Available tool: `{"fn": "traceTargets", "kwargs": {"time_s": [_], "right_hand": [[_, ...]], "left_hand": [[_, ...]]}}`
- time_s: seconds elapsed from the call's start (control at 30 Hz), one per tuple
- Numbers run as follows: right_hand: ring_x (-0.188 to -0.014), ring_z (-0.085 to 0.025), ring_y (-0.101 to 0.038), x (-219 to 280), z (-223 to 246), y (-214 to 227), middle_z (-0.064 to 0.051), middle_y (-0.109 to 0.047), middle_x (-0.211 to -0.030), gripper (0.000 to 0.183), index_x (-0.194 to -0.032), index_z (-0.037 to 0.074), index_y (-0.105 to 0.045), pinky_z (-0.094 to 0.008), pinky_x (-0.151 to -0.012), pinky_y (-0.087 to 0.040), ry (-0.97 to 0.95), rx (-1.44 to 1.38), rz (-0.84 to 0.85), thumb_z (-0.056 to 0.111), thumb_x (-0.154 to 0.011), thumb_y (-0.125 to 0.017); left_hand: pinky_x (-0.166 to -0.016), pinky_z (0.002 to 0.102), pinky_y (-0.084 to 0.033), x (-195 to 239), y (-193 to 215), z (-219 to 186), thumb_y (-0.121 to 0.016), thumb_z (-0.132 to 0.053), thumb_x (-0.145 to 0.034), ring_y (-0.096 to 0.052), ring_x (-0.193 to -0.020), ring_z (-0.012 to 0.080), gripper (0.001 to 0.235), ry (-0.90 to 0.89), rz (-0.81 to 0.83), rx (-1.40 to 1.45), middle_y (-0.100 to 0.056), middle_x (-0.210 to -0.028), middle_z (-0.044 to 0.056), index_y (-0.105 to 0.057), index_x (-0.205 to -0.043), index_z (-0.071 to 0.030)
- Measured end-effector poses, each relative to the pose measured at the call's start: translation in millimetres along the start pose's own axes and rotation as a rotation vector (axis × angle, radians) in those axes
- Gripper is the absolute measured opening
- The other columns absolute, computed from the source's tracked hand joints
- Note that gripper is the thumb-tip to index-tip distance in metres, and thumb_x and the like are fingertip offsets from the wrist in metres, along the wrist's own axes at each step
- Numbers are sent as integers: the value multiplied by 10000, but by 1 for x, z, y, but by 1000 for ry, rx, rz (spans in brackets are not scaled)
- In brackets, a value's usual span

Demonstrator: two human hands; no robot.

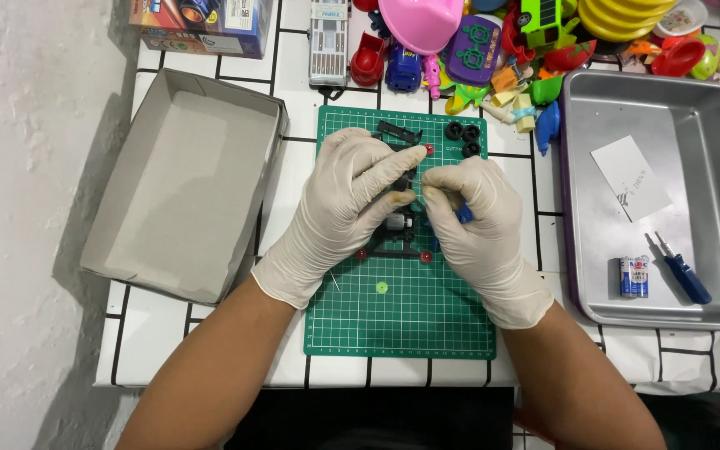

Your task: Assembling a mini 4WD toy car by mounting bumpers and other components onto the chassis on a cutting mat.

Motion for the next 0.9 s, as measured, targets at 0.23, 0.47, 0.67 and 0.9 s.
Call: {"fn": "traceTargets", "kwargs": {"time_s": [0.23, 0.47, 0.67, 0.9], "right_hand": [[-666, -266, -541, -4, 2, 5, -52, -478, -666, 144, -963, 31, -720, -367, -639, -473, 16, -11, 67, -107, -938, -689], [-687, -277, -534, -4, 0, 8, -46, -498, -676, 161, -988, 66, -715, -381, -655, -477, -28, 23, 158, -86, -952, -677], [-676, -265, -537, -1, -5, 6, -74, -533, -699, 158, -980, 58, -700, -374, -641, -474, -112, -31, 179, -92, -959, -655], [-732, -228, -581, 1, -10, 5, -61, -562, -739, 141, -991, 68, -715, -350, -683, -495, -134, -71, 159, -65, -960, -678]], "left_hand": [[-1117, 436, -434, 3, -3, 3, -711, -293, -976, -671, -932, 193, 414, 18, 23, 47, -648, -897, 20, -667, -1348, -116], [-1118, 440, -433, 5, -5, 0, -706, -286, -971, -670, -927, 184, 418, 34, 54, 84, -651, -891, 8, -665, -1348, -111], [-1110, 468, -441, 2, -6, -2, -700, -272, -983, -679, -947, 211, 408, -3, 71, 73, -653, -909, 22, -655, -1350, -99], [-1098, 471, -447, 0, -6, 0, -707, -279, -983, -679, -950, 216, 404, -34, 84, 28, -651, -917, 25, -666, -1332, -79]]}}
Point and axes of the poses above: each hand's wrist, its own x-axis away from the middle knuckle, its own y-axis out of the back of the hand, z = x × y, the point moved 3 cm from there along -x, towards the middle knuckle
